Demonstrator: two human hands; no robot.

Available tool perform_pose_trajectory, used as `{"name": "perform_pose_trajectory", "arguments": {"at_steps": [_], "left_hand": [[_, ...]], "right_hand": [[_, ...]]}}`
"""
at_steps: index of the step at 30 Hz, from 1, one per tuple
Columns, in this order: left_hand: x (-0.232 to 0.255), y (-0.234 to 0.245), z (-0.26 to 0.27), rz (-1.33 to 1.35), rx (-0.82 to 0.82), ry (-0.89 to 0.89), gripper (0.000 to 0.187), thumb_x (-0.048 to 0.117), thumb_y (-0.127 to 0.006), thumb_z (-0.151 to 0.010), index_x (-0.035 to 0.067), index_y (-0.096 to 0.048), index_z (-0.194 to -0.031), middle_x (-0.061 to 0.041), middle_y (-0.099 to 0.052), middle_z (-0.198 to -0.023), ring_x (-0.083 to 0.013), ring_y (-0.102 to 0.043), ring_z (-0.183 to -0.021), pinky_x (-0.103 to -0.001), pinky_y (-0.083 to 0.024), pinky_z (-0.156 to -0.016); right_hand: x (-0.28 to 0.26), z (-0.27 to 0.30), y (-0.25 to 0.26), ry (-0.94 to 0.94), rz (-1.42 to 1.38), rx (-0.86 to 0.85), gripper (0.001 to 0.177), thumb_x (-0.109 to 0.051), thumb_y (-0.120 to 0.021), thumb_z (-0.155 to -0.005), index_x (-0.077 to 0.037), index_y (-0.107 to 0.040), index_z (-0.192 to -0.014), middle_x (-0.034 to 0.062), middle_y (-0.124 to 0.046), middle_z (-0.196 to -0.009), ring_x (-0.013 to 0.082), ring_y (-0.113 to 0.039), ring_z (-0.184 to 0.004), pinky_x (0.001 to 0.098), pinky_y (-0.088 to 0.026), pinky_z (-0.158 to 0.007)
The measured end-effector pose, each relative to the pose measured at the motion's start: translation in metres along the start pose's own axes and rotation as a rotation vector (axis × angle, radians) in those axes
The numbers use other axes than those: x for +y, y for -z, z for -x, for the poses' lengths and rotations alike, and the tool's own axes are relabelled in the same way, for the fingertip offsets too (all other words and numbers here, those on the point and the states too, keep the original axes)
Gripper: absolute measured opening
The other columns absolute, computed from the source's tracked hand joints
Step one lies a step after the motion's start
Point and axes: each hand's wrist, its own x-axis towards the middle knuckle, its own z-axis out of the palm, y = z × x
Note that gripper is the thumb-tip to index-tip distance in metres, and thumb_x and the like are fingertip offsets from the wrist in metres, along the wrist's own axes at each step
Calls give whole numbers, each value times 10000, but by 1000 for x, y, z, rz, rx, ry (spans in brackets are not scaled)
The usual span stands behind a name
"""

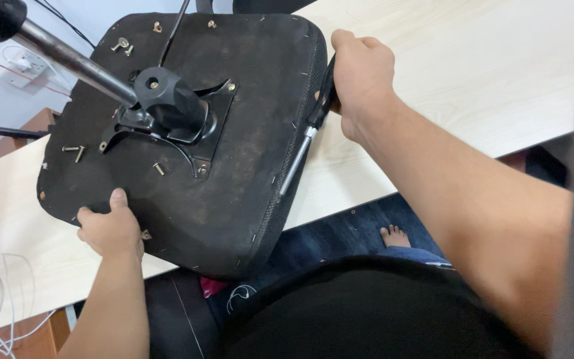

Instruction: The person uses a screwdriver to tighten screws into the underside of an office chair seat, securing the central gas-lift mechanism. The chair is placed upside down on a table while the person works.

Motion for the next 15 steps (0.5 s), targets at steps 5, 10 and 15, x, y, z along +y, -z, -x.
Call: {"name": "perform_pose_trajectory", "arguments": {"at_steps": [5, 10, 15], "left_hand": [[-7, -2, -24, -50, -15, -31, 751, 343, -706, -985, -41, -351, -1524, -251, -334, -1515, -403, -485, -1344, -432, -450, -1100], [-12, -1, -42, -49, -45, -70, 719, 336, -666, -1004, -44, -338, -1519, -244, -350, -1512, -401, -453, -1358, -433, -424, -1109], [-18, -2, -56, -98, -33, -127, 686, 337, -656, -1009, -25, -370, -1517, -227, -386, -1515, -380, -469, -1362, -446, -409, -1122]], "right_hand": [[16, -17, 0, -34, 289, -46, 407, -180, -634, -886, -32, -575, -1261, 121, -599, -957, 146, -583, -616, 315, -473, -483], [23, -28, -2, -25, 484, -113, 662, -220, -681, -915, -20, -392, -1476, 144, -623, -1064, 130, -573, -615, 301, -479, -478], [31, -34, -10, -41, 519, -177, 745, -309, -686, -927, -13, -334, -1513, 132, -664, -1002, 107, -566, -605, 278, -476, -458]]}}
